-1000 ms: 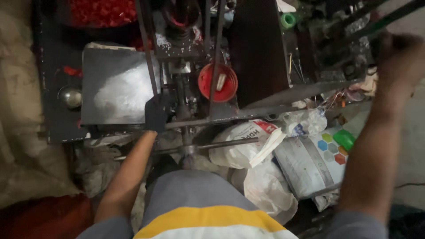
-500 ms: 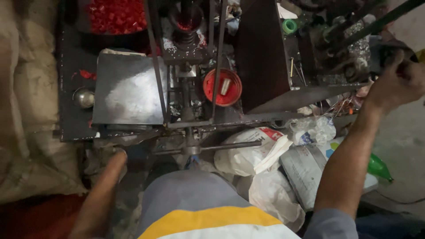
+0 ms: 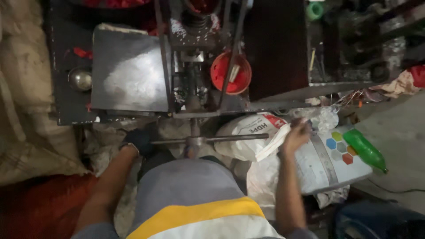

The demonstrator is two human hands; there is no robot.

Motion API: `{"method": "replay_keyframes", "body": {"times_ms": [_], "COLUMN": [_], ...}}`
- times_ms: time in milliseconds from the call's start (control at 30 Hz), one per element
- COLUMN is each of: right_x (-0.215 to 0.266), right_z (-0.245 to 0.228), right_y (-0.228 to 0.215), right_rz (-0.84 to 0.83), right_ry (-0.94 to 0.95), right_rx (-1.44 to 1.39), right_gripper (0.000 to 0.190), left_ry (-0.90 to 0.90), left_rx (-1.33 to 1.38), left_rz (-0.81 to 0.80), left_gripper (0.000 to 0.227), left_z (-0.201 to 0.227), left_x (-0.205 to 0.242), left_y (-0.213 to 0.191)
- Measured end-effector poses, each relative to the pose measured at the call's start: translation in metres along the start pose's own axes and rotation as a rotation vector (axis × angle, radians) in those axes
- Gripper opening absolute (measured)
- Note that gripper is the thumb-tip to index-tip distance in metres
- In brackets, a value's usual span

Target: The person operates a manual press machine by placing a metal mold under the press, closing it with a lever, and then removing the mold to extract a small red plastic piece. The person repeats this cycle multiple times, collecting the produced pieces.

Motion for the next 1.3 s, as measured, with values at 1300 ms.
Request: {"method": "replay_keyframes", "body": {"times_ms": [1300], "right_x": [0.41], "right_z": [0.069], "right_y": [0.512], "right_rz": [-1.395], "right_ry": [0.077], "right_rx": [1.062], "right_gripper": [0.038], "left_ry": [0.164], "left_rx": [1.595], "left_rz": [0.081], "left_gripper": [0.026], "left_z": [-0.131], "left_x": [-0.064], "left_y": [-0.05]}}
Point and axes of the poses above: each hand's wrist, its own x-axis away from the middle knuckle, its own y-axis out of the palm, z = x × y, the point moved 10 cm from there along -x, towards the middle knuckle, and after that the axes turned 8 degrees about -z, right-handed, at the moved point
